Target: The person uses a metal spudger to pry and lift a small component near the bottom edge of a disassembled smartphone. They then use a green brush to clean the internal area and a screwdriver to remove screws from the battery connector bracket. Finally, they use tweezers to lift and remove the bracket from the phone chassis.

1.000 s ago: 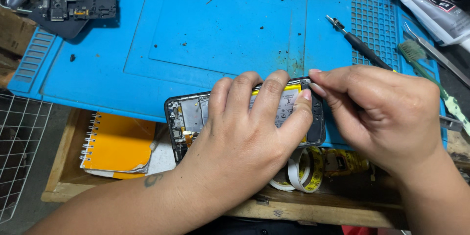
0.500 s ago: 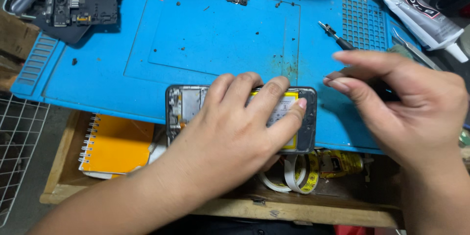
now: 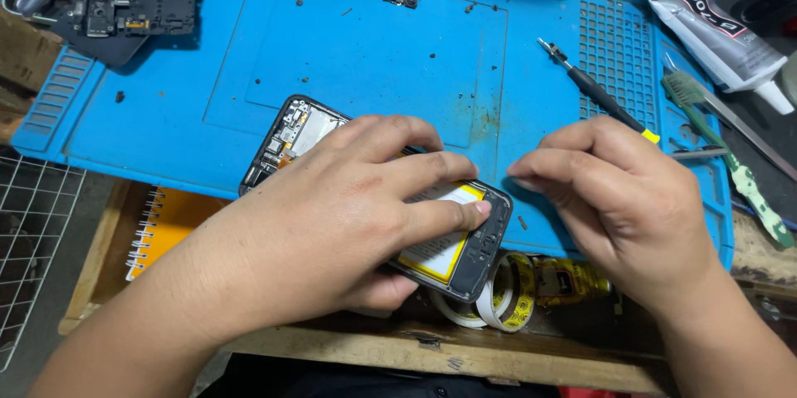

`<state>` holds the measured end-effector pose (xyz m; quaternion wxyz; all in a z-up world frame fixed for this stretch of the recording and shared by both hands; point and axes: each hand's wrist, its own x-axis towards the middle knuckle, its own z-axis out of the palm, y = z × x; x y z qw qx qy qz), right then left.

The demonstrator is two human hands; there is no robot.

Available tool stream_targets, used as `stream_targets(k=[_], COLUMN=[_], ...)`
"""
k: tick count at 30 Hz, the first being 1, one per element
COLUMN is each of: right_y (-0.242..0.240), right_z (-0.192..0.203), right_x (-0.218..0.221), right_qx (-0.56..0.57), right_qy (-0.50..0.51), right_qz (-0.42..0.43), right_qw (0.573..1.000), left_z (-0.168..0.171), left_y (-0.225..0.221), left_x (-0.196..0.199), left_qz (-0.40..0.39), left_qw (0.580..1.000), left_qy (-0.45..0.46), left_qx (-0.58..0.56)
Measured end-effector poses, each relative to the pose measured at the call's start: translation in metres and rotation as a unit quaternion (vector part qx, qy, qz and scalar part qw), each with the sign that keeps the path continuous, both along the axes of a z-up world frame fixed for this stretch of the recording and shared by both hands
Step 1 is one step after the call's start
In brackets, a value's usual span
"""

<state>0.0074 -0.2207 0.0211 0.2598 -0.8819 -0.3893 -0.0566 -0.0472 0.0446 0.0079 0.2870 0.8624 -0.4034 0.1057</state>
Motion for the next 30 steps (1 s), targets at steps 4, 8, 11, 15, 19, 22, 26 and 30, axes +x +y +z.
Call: stream_targets(k=[4,8,11,15,19,22,26,30], right_y=[0.001,0.000,0.001,0.004,0.005,0.004,0.006,0.005], right_z=[-0.001,-0.003,-0.002,0.001,0.005,0.005,0.005,0.007], right_x=[0.003,0.004,0.007,0.009,0.015,0.015,0.015,0.016], right_qx=[0.005,0.021,0.016,0.009,0.010,0.006,0.011,0.004], right_qy=[0.017,0.026,0.040,0.067,0.069,0.066,0.077,0.101], right_qz=[0.008,0.021,0.020,0.008,0.023,0.030,0.034,0.032], right_qw=[1.000,0.999,0.999,0.998,0.997,0.997,0.996,0.994], left_z=[-0.001,-0.003,-0.004,-0.006,-0.006,-0.006,-0.006,-0.006], left_y=[-0.003,-0.004,-0.003,-0.001,-0.001,-0.001,-0.001,-0.001], left_x=[0.001,0.005,0.007,0.008,0.008,0.007,0.007,0.007], left_qz=[0.003,0.000,-0.004,-0.015,-0.017,-0.016,-0.017,-0.013], left_qw=[1.000,0.999,0.999,0.999,0.999,0.999,0.999,0.999], left_qy=[0.004,0.031,0.027,0.030,0.026,0.029,0.032,0.028], left_qx=[-0.004,-0.011,-0.021,-0.032,-0.030,-0.031,-0.027,-0.024])
